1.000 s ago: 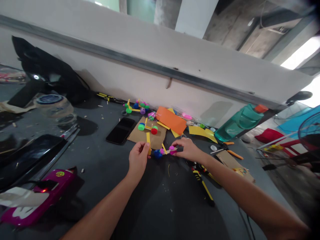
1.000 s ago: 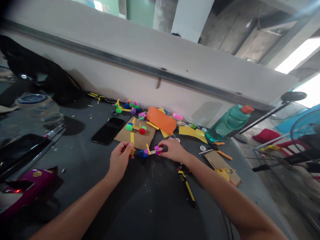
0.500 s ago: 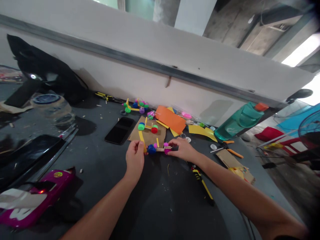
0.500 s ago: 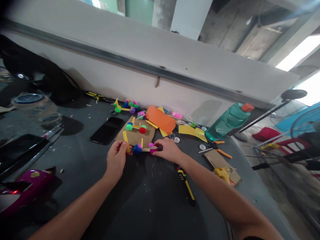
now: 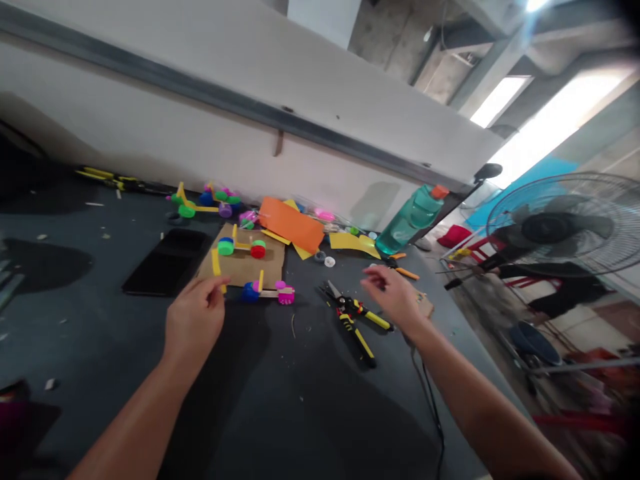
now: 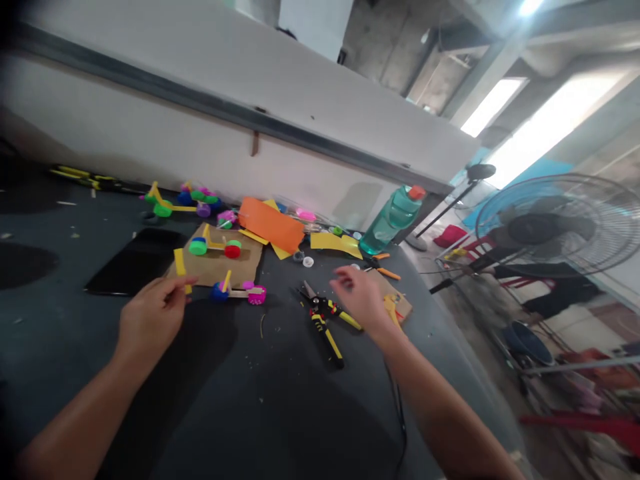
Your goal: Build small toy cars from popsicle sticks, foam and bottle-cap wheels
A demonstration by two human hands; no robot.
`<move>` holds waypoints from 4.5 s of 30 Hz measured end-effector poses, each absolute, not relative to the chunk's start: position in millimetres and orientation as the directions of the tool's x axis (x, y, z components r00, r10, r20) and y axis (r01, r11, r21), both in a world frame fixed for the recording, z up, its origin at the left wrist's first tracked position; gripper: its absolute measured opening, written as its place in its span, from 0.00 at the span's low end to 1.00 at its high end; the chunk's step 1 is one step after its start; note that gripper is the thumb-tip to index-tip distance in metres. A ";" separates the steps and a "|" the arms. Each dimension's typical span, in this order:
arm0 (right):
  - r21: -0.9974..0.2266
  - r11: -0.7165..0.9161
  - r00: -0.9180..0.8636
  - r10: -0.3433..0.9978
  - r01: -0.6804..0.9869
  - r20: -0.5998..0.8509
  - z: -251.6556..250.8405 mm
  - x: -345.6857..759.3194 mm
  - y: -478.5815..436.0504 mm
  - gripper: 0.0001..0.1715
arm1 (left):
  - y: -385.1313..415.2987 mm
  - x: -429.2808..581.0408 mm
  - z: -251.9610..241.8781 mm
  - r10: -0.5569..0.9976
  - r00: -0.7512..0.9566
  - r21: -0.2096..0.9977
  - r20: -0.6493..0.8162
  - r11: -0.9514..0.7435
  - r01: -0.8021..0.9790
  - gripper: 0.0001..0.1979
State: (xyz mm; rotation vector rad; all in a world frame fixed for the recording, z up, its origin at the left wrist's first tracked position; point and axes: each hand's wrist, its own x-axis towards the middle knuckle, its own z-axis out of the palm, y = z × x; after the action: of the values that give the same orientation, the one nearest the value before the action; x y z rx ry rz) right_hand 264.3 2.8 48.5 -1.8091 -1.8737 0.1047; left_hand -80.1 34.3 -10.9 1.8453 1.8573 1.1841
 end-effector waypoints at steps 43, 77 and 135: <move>-0.979 -0.132 0.114 0.987 0.156 -0.115 -21.1 112.3 -65.0 0.25 | 27.7 -63.5 -27.9 0.914 0.262 0.614 0.311 -0.403 0.679 0.15; -0.912 -0.142 0.140 0.986 0.384 -0.095 -19.8 112.6 -70.2 0.28 | 25.2 -62.8 -25.8 0.921 0.257 0.601 0.294 -0.387 0.699 0.14; -0.971 -0.023 0.076 0.997 0.238 -0.005 -18.5 121.2 -75.5 0.21 | 25.8 -64.2 -25.4 0.907 0.306 0.559 0.289 -0.419 0.716 0.15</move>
State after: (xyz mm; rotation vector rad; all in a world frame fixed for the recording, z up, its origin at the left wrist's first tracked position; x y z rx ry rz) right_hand 121.2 -75.5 -18.5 -1.4290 -1.3198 1.0399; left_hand -64.2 25.8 -25.4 2.2531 1.4612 0.8261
